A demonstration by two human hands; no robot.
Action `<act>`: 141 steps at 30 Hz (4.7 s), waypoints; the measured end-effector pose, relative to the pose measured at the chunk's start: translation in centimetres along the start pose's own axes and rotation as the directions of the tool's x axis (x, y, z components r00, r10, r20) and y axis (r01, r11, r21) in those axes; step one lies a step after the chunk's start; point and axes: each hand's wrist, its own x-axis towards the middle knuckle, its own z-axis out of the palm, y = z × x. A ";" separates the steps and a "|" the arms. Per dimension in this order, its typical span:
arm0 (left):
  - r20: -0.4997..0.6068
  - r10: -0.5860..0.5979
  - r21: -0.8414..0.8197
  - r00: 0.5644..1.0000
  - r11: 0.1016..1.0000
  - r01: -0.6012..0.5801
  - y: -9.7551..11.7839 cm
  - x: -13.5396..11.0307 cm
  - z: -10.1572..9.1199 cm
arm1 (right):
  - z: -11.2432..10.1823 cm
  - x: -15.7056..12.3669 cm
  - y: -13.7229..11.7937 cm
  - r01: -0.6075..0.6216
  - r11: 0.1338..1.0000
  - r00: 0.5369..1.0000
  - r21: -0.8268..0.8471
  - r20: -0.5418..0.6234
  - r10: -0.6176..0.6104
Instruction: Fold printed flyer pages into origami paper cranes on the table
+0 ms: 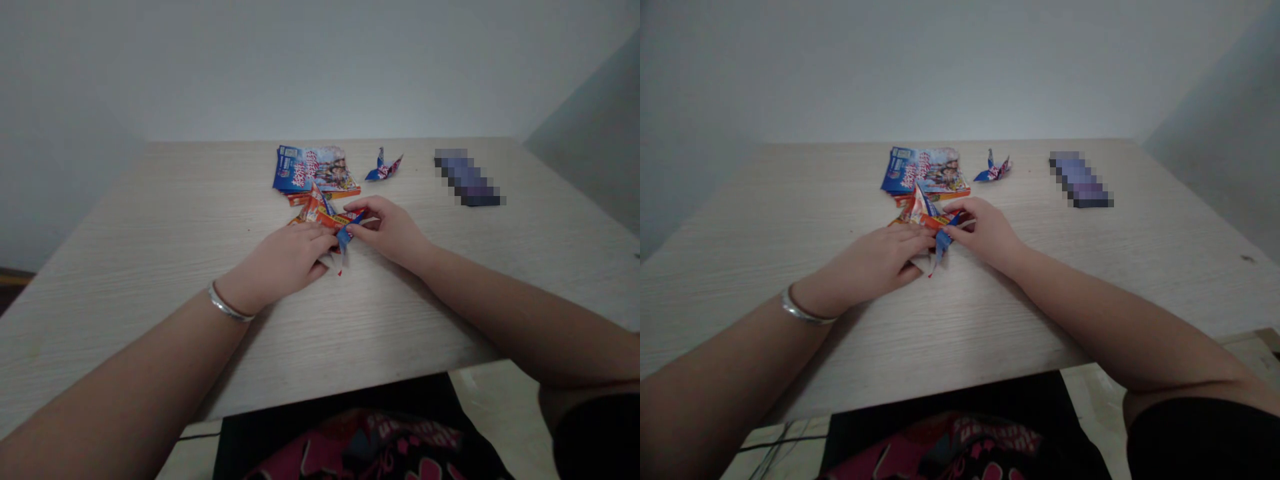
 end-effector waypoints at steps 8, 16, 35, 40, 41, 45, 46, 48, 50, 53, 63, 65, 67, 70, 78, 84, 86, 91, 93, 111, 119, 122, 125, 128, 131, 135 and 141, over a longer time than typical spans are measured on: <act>-0.020 0.117 -0.002 0.993 0.993 -0.117 -0.4 -0.2 0.6 | 0.0 0.1 -0.1 -0.007 0.999 0.998 0.048 0.058 0.004; 0.002 -0.008 -0.094 1.000 0.996 0.008 -0.1 -0.2 -0.2 | 0.0 -0.2 -0.3 -0.041 0.993 0.998 0.108 0.060 0.035; 0.038 0.115 0.001 0.993 0.993 -0.115 -0.1 -0.4 -0.8 | -0.4 0.9 0.4 -0.063 0.993 0.987 0.096 -0.138 0.076; 0.001 0.122 0.136 0.993 0.983 -0.121 0.2 -0.1 -0.9 | -0.2 0.9 0.8 0.002 0.995 0.995 0.104 -0.097 0.008; -0.019 0.138 0.144 0.990 0.980 -0.134 0.2 0.0 -0.9 | -0.1 0.8 0.8 0.017 0.994 0.997 0.106 -0.075 -0.009; -0.135 0.129 0.119 0.982 0.986 -0.113 0.2 0.3 -0.6 | 0.0 0.3 0.4 0.087 0.993 0.996 0.082 -0.024 -0.085; -0.162 0.093 0.096 0.982 0.992 -0.078 0.3 0.3 -0.5 | 0.0 0.2 0.2 0.106 0.992 0.994 0.072 -0.021 -0.105; -0.220 -0.035 0.012 0.975 0.999 0.038 0.5 0.3 -0.5 | 0.0 0.0 -0.2 0.139 0.988 0.990 0.072 -0.022 -0.138; -0.279 -0.177 -0.092 0.944 0.983 0.157 0.8 0.3 -0.5 | 0.0 -0.2 -0.5 0.166 0.981 0.986 0.096 -0.036 -0.164; -0.339 -0.272 -0.135 0.900 0.961 0.240 0.7 0.2 -0.4 | 0.1 -0.4 -1.2 0.200 0.973 0.979 0.114 -0.065 -0.193; -0.554 -0.106 -0.051 0.826 0.994 0.094 0.4 -0.4 -0.5 | 0.3 -1.1 -2.9 0.270 0.963 0.961 0.022 -0.074 -0.268; -0.576 -0.066 -0.024 0.815 0.998 0.064 0.4 -0.3 -0.4 | 0.3 -1.1 -2.8 0.296 0.954 0.954 0.051 -0.058 -0.293; -0.599 -0.025 0.001 0.801 0.999 0.033 0.2 -0.1 -0.2 | 0.3 -1.2 -2.7 0.324 0.944 0.946 0.067 -0.035 -0.323; -0.609 -0.035 -0.035 0.792 0.999 0.017 0.1 0.0 0.2 | 0.1 -1.3 -2.8 0.369 0.928 0.929 0.049 -0.015 -0.369; -0.494 -0.143 -0.149 0.857 0.986 0.078 0.9 -0.2 -1.0 | 0.0 -1.5 -4.0 0.419 0.902 0.908 -0.106 0.055 -0.415; -0.557 -0.165 -0.207 0.814 0.977 0.057 0.9 -0.1 -0.9 | -0.1 -1.7 -4.1 0.441 0.893 0.897 -0.089 0.032 -0.440; -0.584 -0.200 -0.261 0.787 0.964 0.051 0.9 -0.1 -0.6 | 0.1 -1.5 -3.7 0.446 0.894 0.895 -0.049 0.026 -0.445; -0.609 -0.287 -0.398 0.740 0.917 0.028 0.9 -0.1 -0.1 | 0.7 -0.9 -2.1 0.255 0.965 0.966 0.068 0.035 -0.258; -0.605 -0.318 -0.426 0.730 0.904 0.041 1.0 -0.2 0.0 | 0.7 -0.9 -2.0 0.207 0.975 0.978 0.077 0.019 -0.209; -0.238 -0.311 -0.662 0.920 0.745 0.080 -0.3 -0.5 -0.3 | -0.9 -0.3 -0.1 0.093 0.951 0.995 0.295 -0.072 -0.075; -0.301 -0.223 -0.538 0.927 0.843 0.027 -0.2 -0.2 -0.3 | -1.2 0.4 1.0 -0.006 0.909 1.000 0.417 0.030 -0.007; -0.328 -0.277 -0.509 0.903 0.857 0.078 -0.1 -0.2 -0.3 | -1.1 0.5 0.8 -0.034 0.881 0.998 0.472 0.056 0.009; -0.308 -0.342 -0.551 0.888 0.825 0.127 0.2 -0.2 -0.3 | -1.1 0.6 0.8 -0.055 0.867 0.998 0.496 0.064 0.027; -0.290 -0.364 -0.590 0.885 0.796 0.134 0.2 -0.2 -0.1 | -1.2 0.7 0.8 -0.064 0.862 0.997 0.502 0.062 0.038; -0.287 -0.386 -0.653 0.877 0.749 0.115 0.0 -0.2 0.5 | -1.2 0.6 0.6 -0.067 0.856 0.997 0.512 0.067 0.038; -0.292 -0.423 -0.659 0.858 0.739 0.140 0.1 -0.3 0.8 | -1.0 0.4 0.2 -0.076 0.888 0.996 0.453 0.079 0.045; -0.424 -0.385 -0.549 0.820 0.829 0.105 1.4 0.1 -1.0 | -0.6 -0.5 -1.7 0.086 0.956 0.995 0.282 -0.064 -0.071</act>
